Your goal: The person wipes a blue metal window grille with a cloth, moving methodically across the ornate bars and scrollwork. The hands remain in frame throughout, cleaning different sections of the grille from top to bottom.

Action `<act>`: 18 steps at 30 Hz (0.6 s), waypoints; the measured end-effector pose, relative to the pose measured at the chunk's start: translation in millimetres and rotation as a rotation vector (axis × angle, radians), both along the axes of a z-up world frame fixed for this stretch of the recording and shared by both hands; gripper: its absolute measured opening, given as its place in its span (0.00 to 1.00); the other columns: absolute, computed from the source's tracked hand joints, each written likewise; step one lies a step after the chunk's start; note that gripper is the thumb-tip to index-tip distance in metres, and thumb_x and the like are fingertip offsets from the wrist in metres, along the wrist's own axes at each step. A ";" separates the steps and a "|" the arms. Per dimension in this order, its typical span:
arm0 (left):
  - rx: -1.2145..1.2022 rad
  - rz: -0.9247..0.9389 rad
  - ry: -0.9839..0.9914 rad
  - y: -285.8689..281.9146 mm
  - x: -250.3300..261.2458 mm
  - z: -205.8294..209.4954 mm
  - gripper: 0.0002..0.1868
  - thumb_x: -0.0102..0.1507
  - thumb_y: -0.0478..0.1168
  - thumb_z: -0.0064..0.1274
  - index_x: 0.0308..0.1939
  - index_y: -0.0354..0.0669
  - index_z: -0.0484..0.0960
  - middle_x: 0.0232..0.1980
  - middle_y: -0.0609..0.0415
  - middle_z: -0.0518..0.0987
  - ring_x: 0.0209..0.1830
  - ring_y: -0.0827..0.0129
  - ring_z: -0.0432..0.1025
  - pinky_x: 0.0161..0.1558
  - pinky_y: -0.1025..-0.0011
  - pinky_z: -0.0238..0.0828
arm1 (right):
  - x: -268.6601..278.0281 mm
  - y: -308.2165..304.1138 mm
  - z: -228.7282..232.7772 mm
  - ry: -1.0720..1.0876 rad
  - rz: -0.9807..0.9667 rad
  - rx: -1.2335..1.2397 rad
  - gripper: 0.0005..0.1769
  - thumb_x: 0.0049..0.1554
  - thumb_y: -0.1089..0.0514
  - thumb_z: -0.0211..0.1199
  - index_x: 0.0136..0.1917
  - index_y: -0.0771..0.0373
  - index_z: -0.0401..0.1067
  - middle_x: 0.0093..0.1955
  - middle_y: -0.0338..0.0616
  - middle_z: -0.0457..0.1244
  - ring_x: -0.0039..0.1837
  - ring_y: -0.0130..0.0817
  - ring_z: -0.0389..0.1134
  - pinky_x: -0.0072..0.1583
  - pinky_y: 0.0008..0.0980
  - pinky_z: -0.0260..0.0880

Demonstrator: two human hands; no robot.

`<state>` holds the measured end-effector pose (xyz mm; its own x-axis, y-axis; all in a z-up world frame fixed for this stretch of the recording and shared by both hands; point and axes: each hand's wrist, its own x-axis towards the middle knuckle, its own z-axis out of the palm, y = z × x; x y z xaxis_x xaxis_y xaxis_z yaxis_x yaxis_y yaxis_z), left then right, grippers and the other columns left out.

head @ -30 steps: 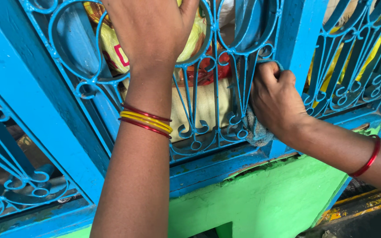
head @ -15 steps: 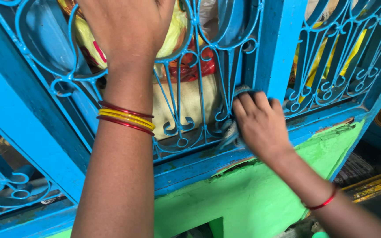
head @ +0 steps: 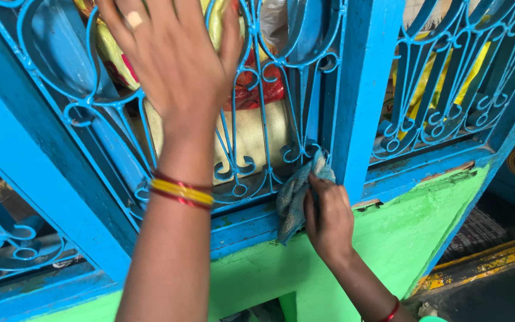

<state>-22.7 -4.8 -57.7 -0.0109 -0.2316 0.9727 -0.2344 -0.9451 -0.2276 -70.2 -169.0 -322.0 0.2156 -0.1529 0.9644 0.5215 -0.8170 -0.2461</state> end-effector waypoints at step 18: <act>-0.128 -0.010 0.254 -7.3 -8.5 -169.4 0.39 0.70 0.57 0.51 0.81 0.46 0.59 0.83 0.39 0.56 0.73 0.56 0.66 0.79 0.49 0.32 | -10.1 6.9 -17.6 -0.091 0.138 -0.033 0.23 0.43 0.65 0.68 0.53 0.63 0.67 0.50 0.47 0.65 0.55 0.51 0.63 0.56 0.49 0.61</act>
<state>-31.2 -12.1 -227.1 0.2349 -0.1082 0.9660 -0.2784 -0.9597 -0.0398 -80.3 -162.2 -339.6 0.1443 -0.0957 0.9849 0.6479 -0.7432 -0.1672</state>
